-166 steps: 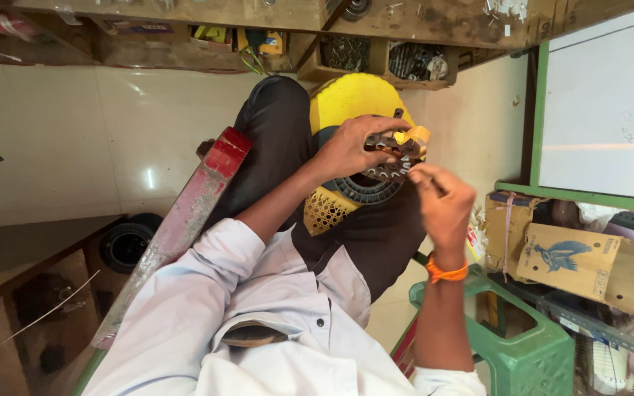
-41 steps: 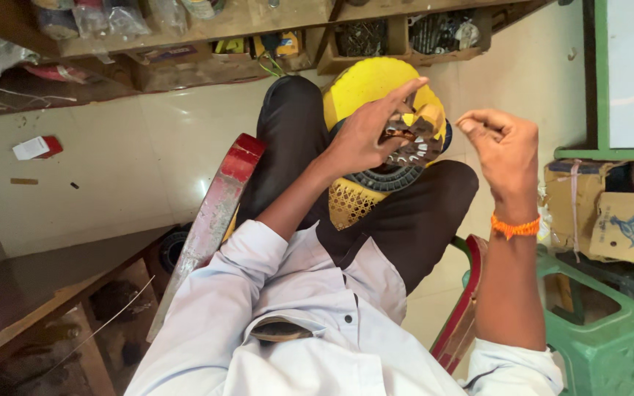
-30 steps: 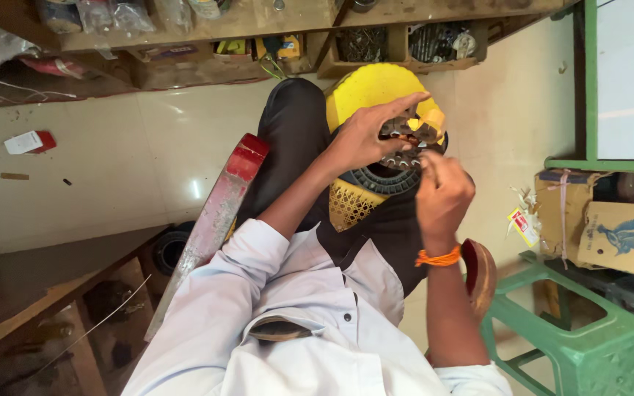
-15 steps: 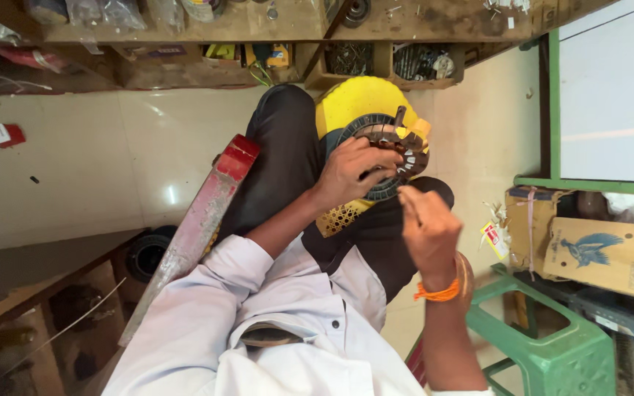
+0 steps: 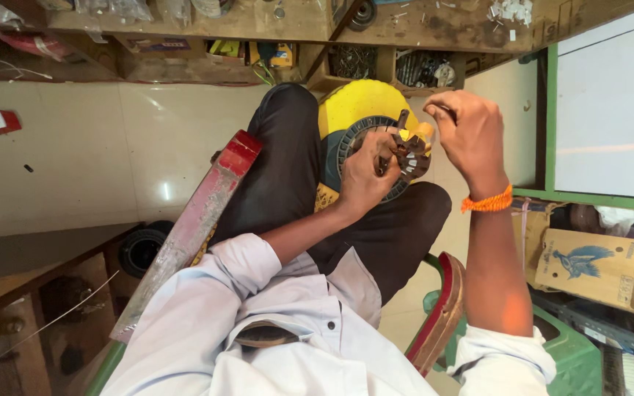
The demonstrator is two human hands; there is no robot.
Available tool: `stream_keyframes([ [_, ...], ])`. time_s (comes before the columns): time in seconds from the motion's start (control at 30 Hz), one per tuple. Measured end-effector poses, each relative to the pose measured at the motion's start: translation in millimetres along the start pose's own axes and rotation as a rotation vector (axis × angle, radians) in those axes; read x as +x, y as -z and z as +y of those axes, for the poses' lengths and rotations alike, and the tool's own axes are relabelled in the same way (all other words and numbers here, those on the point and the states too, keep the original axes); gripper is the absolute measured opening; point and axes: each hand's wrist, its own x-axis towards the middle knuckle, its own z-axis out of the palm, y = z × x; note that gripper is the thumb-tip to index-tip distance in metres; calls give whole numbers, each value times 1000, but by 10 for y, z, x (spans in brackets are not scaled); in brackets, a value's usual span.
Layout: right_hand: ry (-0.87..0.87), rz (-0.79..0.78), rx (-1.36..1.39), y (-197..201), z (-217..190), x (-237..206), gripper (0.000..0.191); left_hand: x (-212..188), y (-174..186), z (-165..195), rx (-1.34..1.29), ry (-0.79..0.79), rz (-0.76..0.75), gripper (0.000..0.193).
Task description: The person holds a circular electrical component on a yellow support and repeatedly inserts and removes small metal pins into its slots. They then use a green-handled screwdriver to adjust the component.
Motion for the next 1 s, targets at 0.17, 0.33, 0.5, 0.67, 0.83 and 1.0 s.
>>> stream_keyframes([
  [0.17,-294,-187,209,-417,478,-46,13,40,78,110,289,-241,-13,33],
  [0.33,-412,-140,261,-847,770,-256,13,293,270,230,438,-527,-138,68],
  [0.5,-464,-12,296,-620,763,-410,20,717,368,127,370,-332,-579,100],
  [0.67,-597,63,499,-215,320,-657,18,749,344,30,270,-214,-593,111],
  [0.83,-659,130,543,-259,-87,-899,15,739,366,-35,23,-348,-554,109],
  [1.0,-601,208,738,-271,-95,-884,15,757,371,-19,85,-207,-630,106],
])
